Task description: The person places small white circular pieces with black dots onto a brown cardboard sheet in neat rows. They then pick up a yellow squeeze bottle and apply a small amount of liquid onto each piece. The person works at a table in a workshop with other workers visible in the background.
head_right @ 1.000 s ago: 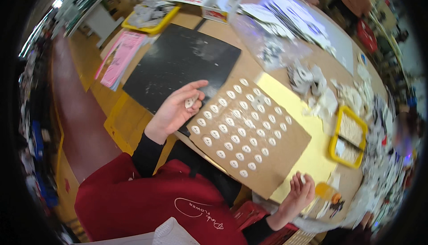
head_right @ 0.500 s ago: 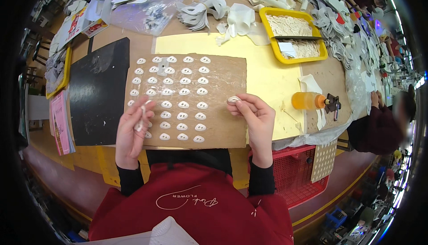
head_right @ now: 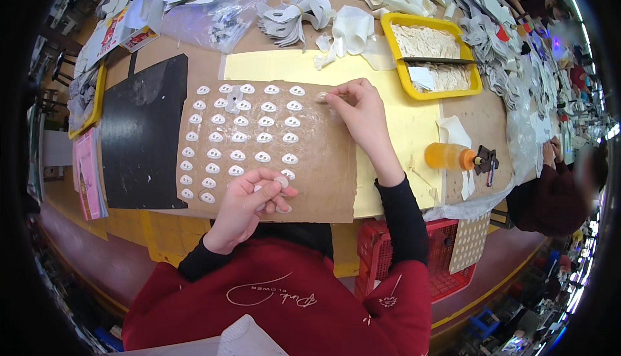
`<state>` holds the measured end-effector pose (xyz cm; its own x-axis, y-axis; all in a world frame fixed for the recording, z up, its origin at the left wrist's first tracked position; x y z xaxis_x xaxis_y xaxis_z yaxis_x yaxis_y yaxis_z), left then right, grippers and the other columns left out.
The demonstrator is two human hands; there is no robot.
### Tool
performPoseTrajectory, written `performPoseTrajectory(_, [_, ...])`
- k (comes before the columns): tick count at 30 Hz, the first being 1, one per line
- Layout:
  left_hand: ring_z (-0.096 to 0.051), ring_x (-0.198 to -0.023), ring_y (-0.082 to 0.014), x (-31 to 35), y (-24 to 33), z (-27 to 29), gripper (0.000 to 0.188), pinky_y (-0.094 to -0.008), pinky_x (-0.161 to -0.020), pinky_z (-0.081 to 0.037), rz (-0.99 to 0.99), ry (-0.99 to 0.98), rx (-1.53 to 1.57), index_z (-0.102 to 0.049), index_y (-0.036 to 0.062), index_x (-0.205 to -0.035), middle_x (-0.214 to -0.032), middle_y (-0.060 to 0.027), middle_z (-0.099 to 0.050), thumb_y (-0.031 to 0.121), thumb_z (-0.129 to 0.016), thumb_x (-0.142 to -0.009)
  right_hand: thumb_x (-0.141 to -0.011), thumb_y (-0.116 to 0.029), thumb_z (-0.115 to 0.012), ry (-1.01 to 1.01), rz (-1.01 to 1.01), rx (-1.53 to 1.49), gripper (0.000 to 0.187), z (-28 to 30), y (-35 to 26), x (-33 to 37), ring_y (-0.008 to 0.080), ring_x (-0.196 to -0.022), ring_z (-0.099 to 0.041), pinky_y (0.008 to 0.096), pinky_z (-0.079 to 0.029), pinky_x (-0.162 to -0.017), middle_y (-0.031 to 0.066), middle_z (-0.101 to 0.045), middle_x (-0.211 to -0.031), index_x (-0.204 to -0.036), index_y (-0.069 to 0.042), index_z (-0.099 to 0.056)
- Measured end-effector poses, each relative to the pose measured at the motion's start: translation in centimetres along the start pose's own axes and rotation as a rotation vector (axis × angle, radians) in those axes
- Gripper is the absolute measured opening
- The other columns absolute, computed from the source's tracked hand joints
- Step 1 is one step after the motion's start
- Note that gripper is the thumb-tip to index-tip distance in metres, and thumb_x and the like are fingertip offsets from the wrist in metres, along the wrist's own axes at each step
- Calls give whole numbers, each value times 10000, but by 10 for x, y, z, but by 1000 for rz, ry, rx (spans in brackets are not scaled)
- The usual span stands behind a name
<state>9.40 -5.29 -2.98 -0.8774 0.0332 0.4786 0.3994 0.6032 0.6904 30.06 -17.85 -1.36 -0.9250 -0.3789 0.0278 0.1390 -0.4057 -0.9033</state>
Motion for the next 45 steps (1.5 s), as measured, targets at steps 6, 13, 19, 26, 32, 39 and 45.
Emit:
performPoseTrajectory(6, [-473, -530, -31, -4, -5, -1, 136, -162, -454, -320, 44, -20, 9, -613, 15, -1073, -931, -137, -696, 93, -578, -969, -795, -174, -760, 22, -50, -32, 181, -13, 21, -18, 163, -803, -556, 280, -478, -692, 73, -549, -934, -845, -3, -729])
performPoseTrajectory(13, [-396, -494, -15, -7, -10, -6, 136, -153, -449, -290, 53, -36, -10, -620, 24, -1075, -914, -120, -698, 94, -581, -965, -760, -175, -762, 80, 27, 195, 184, -7, 18, -18, 233, -906, -546, 340, -475, -820, 98, -562, -947, -815, -3, -731])
performPoseTrajectory(19, [-378, -498, -1, -7, -10, -9, 147, -145, -456, -285, 62, -51, -39, -623, 35, -1088, -918, -106, -702, 105, -589, -964, -743, -190, -772, 28, -17, 212, 190, -7, 25, -26, 238, -907, -556, 341, -476, -813, 104, -573, -911, -783, -10, -731])
performPoseTrajectory(26, [-332, -491, 4, -7, -2, -7, 146, -150, -457, -255, 14, 42, -98, -583, 61, -1107, -934, -108, -704, 109, -583, -969, -728, -191, -789, 79, 28, 308, 235, -3, 23, -25, 240, -888, -558, 343, -468, -791, 108, -576, -905, -835, -8, -687])
performPoseTrajectory(32, [-331, -504, 0, -10, 14, -6, 136, -150, -472, -262, -101, 28, -38, -575, 38, -1097, -952, -112, -700, 97, -558, -976, -755, -161, -784, 223, 199, 120, 276, 18, -21, 4, 225, -828, -554, 319, -451, -762, 84, -566, -906, -916, -21, -608])
performPoseTrajectory(39, [-344, -508, 0, -13, 9, -8, 155, -149, -477, -274, -23, -37, 30, -584, 19, -1109, -906, -62, -651, 94, -539, -981, -799, 10, -706, -268, 425, -96, 168, -27, -78, 89, 176, -927, -584, 289, -462, -784, 68, -606, -994, -961, -17, -668])
performPoseTrajectory(45, [-445, -681, -30, -10, -4, -21, 297, -159, -626, -366, 113, -183, 228, -508, 18, -1272, -1032, -69, -608, 123, -519, -995, -854, 7, -681, -287, 81, -469, 92, -33, -44, 90, 130, -896, -616, 266, -488, -799, 74, -651, -950, -946, 14, -686])
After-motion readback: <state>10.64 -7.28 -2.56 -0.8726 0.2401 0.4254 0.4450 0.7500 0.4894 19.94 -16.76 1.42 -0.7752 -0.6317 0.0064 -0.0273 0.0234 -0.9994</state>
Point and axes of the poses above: each hand's wrist, its own x-axis away from the middle knuckle, its own z-axis out of the back of the hand, y = z × x, the point moved 9 cm from there along -x, towards the middle knuckle
